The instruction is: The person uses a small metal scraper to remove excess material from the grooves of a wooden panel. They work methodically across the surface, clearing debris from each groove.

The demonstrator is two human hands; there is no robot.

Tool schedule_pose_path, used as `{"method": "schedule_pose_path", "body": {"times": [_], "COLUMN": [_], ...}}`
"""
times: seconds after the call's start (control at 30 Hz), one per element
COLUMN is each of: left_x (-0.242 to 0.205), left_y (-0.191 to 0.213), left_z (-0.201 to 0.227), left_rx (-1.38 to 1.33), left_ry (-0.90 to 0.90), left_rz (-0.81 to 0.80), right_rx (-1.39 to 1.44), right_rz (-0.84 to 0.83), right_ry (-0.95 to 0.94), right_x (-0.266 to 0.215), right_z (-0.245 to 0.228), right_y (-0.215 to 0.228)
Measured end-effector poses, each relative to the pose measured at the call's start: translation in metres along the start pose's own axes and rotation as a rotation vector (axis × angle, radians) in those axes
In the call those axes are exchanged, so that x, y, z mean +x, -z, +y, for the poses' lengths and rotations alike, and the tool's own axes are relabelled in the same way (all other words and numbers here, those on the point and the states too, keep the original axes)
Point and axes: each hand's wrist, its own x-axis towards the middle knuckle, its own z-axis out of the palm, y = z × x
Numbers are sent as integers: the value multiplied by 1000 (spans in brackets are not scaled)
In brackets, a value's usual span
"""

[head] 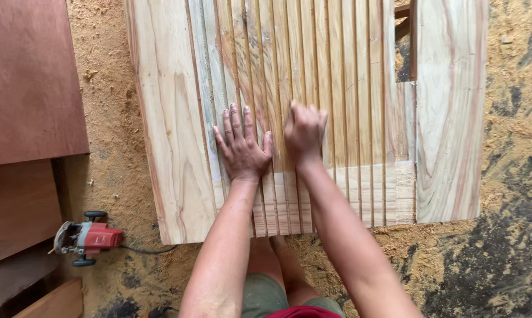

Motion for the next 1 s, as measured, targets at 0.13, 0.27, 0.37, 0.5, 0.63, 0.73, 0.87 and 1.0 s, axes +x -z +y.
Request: {"method": "schedule_pose_path", "body": {"times": [0.13,0.27,0.37,0.5,0.63,0.73,0.87,1.0], "left_x": [6,-2,5,1,5,-6,5,4], "left_y": [0,0,-2,-4,-1,-1,0,1], "left_z": [3,0,0,-1,1,-2,2,0], "left_rx": [3,9,8,3,-10,-6,-14,-35], "left_ry": [-11,-13,-16,-13,-12,-17,-12,-23], "left_rz": [30,20,35,36,48,38,51,58], "right_rx": [32,-37,-61,-22,-22,-22,-78,-37], "right_rz": [37,38,26,-32,6,10,-73,12], "right_ry": [49,66,60,-31,63,22,-86,4], "right_x": [-133,-217,-169,-123,-191,-233,-191,-169], "right_z": [-17,-30,-19,-9,-29,-39,-19,-13], "right_y": [58,95,70,41,88,108,67,52]}}
